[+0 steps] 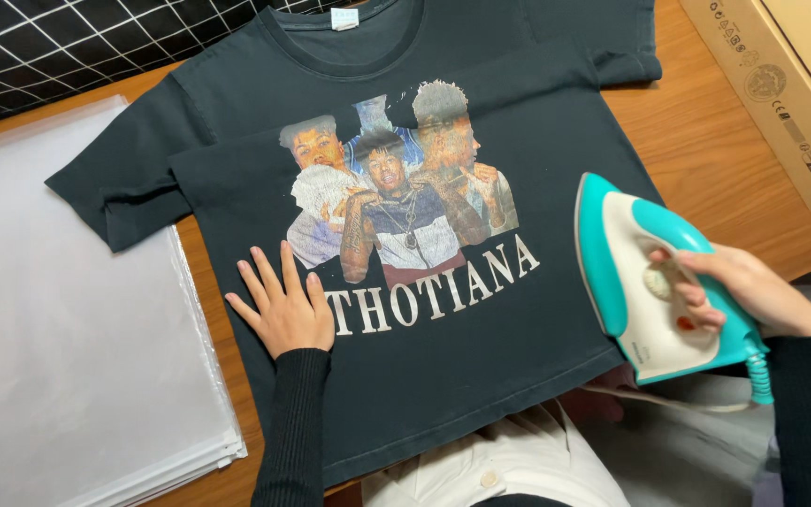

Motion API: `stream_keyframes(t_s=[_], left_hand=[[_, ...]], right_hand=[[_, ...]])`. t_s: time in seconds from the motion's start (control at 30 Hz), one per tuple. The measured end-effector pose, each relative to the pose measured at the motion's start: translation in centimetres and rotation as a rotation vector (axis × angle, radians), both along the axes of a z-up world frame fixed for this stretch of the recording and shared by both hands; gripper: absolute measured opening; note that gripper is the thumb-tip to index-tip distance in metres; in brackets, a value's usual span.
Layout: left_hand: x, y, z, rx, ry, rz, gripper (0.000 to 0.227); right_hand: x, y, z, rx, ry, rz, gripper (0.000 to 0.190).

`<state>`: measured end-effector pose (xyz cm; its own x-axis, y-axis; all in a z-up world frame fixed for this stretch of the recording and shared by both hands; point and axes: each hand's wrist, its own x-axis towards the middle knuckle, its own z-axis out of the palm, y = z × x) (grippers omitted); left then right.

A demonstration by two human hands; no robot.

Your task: The person uses an iron to smooth out a graphic t-shirt on a wooden surface, hangs the shirt on a plastic hanger among other clothes on a rack, and then places a packaged garment into a cardboard box and closes the lid.

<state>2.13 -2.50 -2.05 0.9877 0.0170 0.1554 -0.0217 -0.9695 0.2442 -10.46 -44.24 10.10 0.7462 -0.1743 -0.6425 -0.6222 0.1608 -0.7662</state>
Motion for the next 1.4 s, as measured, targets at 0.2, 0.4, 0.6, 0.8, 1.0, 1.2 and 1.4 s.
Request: stream_keyframes(t_s=[0.2, 0.4, 0.6, 0.8, 1.0, 1.2, 1.4], left_hand=[[-0.1, -0.1, -0.2, 0.010, -0.020, 0.010, 0.051], [-0.1, -0.2, -0.4, 0.012, -0.067, 0.011, 0.051], [0.1, 0.2, -1.5, -0.117, -0.076, 0.015, 0.050], [0.2, 0.9, -1.8, -0.439, -0.200, 0.068, 0.045], [0.1, 0.5, -1.8, -0.254, -0.134, 0.069, 0.047], [0.1, 0.3, -1.2, -0.079, -0.008, 0.053, 0.050], [0.1, 0.1, -1.2, -0.056, 0.004, 0.086, 0.051]], right_hand=[[0.8, -4.3, -1.5, 0.165, -0.079, -0.075, 0.022], [2.8, 3.9, 0.7, 0.090, 0.048, -0.131, 0.019], [3.8, 14.6, 1.4, 0.034, -0.048, 0.278, 0.018], [5.7, 21.6, 2.4, 0.094, -0.118, 0.816, 0.014], [8.7, 20.9, 2.6, 0.100, -0.146, 0.765, 0.012], [11.6, 16.5, 2.1, 0.030, -0.078, 0.483, 0.017], [12.3, 8.9, 2.6, -0.014, -0.105, 0.209, 0.019]])
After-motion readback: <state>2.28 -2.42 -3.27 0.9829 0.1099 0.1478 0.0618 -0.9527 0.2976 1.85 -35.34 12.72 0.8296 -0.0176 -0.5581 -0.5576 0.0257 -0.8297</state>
